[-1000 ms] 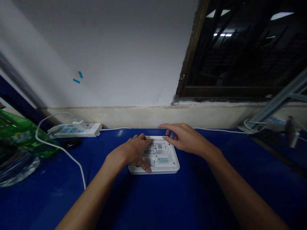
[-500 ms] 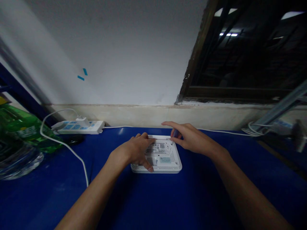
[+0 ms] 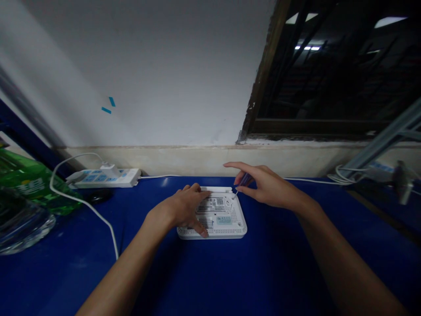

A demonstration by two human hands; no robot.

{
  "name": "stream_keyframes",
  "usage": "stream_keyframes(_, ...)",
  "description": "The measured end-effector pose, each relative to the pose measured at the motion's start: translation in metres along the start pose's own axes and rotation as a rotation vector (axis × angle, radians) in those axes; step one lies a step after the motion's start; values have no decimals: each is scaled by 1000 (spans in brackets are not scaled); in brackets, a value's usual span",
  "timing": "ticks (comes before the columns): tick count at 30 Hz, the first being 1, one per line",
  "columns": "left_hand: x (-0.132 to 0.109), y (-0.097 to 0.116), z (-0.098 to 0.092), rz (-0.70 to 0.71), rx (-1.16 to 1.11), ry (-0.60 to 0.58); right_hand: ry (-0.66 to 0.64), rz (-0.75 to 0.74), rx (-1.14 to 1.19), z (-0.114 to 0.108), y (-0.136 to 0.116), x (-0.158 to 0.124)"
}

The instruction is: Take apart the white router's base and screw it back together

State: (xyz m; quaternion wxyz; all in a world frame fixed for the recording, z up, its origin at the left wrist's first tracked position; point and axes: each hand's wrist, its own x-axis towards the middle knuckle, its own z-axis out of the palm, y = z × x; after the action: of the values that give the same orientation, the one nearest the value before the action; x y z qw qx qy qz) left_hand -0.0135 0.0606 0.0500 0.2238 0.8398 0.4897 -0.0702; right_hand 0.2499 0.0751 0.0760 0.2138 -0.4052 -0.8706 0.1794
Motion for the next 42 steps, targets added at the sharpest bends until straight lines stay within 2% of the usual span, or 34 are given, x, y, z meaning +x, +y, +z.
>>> stream_keyframes(7, 0, -1, 1, 5, 0, 23, 46, 5, 8, -9, -2, -2)
stream_keyframes(15, -1, 1, 0, 10, 4, 27, -30, -22, -19, 14, 7, 4)
stream_keyframes(19, -1, 1, 0, 9, -9, 25, -34, -31, -20, 17, 9, 4)
stream_keyframes(37, 1, -5, 2, 26, 6, 38, 60, -10, -72, -11, -2, -2)
stream_keyframes(42, -2, 1, 0, 120, -41, 141, 81, 3, -83, -24, -1, -7)
